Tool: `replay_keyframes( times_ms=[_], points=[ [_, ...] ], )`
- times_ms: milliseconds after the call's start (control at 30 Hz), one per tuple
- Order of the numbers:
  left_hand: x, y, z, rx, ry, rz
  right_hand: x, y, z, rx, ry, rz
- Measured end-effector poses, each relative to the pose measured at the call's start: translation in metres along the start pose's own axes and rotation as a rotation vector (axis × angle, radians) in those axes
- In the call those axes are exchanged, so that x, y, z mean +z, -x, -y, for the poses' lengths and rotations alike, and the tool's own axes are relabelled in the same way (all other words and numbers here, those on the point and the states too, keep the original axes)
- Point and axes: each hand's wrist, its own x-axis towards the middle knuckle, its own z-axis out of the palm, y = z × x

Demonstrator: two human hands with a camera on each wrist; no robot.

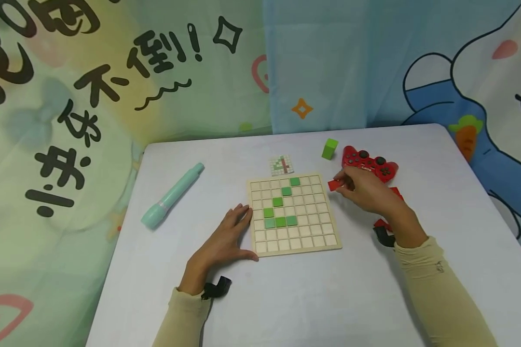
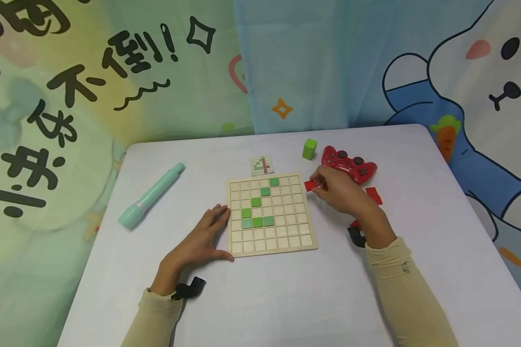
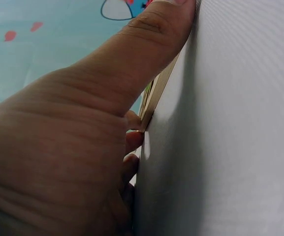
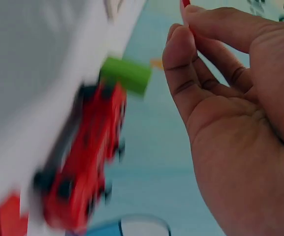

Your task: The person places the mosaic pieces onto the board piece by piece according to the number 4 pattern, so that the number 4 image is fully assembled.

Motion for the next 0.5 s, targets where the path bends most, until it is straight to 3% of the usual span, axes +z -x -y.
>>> replay_keyframes(
  times_ms=[267, 500],
  points=[
    [0.002, -0.002, 0.001, -0.016, -0.005, 0.005, 0.036, -0.046, 0.024, -0.075, -0.024, 0.097],
    [-0.001, -0.003, -0.002, -0.02, -0.013, 0.008, 0.053, -0.064, 0.03, -0.104, -0.01, 0.136]
  ],
)
